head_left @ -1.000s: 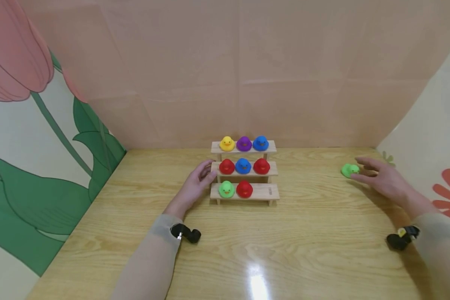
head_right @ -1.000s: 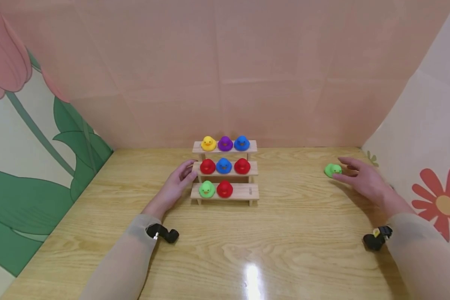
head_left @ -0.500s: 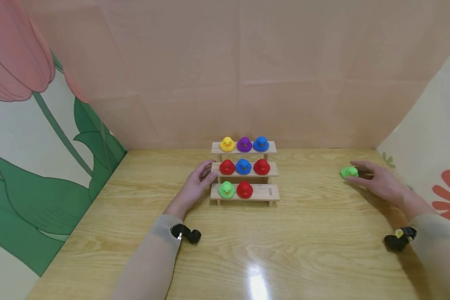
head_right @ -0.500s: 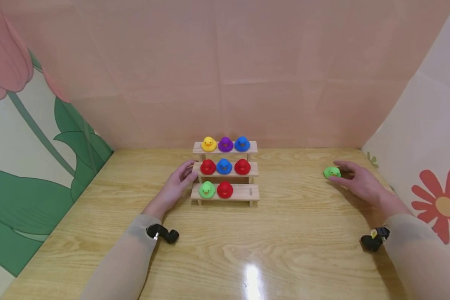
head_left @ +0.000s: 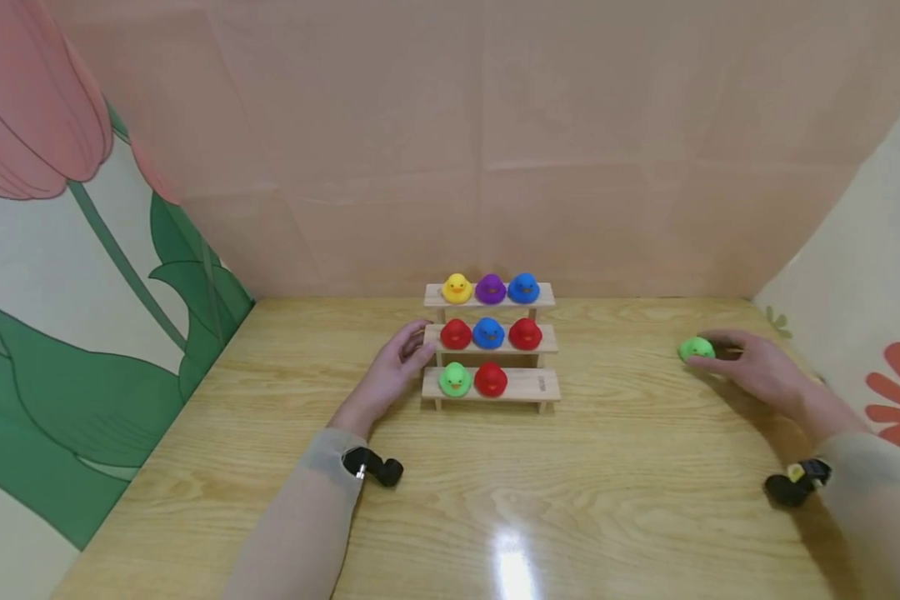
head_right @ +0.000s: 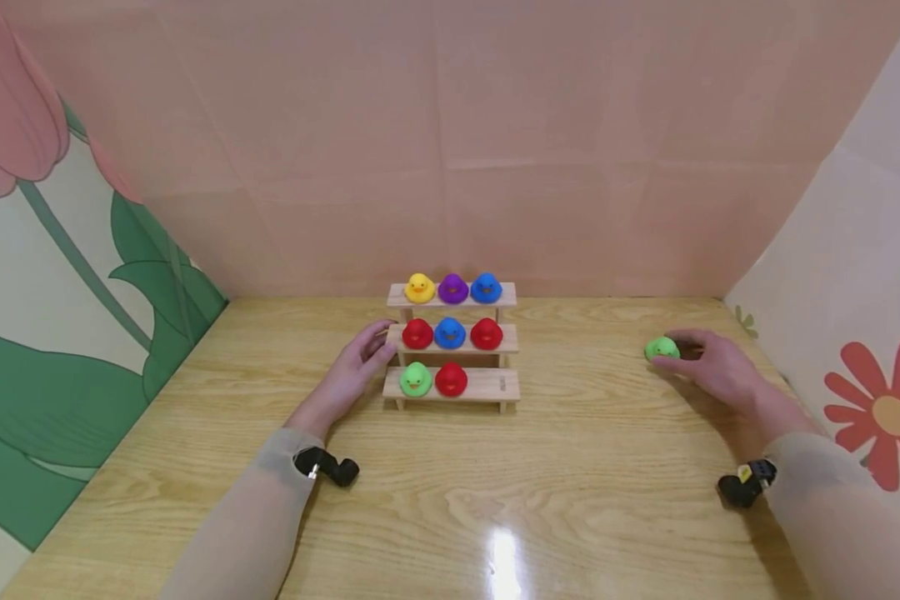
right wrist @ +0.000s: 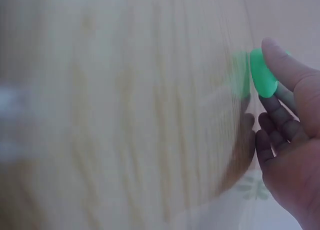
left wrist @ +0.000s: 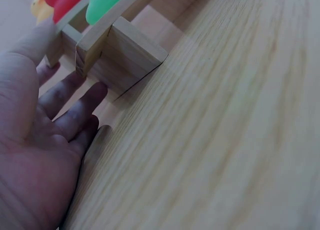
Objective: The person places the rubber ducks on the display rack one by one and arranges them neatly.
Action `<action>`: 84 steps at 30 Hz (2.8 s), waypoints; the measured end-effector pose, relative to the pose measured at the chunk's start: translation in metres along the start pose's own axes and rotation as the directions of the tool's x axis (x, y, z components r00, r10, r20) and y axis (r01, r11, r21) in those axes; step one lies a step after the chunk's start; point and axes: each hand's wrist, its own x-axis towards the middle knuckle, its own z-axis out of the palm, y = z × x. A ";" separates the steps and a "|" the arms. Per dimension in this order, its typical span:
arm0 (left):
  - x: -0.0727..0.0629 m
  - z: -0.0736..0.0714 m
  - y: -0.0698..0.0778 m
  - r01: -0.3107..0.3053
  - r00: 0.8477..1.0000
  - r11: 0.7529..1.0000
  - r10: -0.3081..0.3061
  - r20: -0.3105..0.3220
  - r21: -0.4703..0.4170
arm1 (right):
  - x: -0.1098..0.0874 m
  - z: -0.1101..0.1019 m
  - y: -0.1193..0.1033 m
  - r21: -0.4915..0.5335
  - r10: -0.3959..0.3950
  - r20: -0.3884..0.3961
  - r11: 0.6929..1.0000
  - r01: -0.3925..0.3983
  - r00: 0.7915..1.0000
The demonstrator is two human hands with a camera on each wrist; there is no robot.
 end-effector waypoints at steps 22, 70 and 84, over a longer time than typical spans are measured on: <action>0.001 0.000 -0.002 0.014 1.000 1.000 -0.014 -0.010 -0.001 | -0.021 0.013 -0.110 0.129 -0.030 0.074 0.991 0.021 0.997; -0.002 -0.001 0.001 0.026 1.000 1.000 -0.026 -0.005 0.004 | -0.040 0.106 -0.234 0.349 -0.230 0.125 0.921 0.174 0.965; -0.002 -0.001 0.000 0.014 1.000 1.000 -0.014 0.000 -0.003 | -0.036 0.122 -0.233 0.282 -0.223 0.107 0.941 0.186 0.969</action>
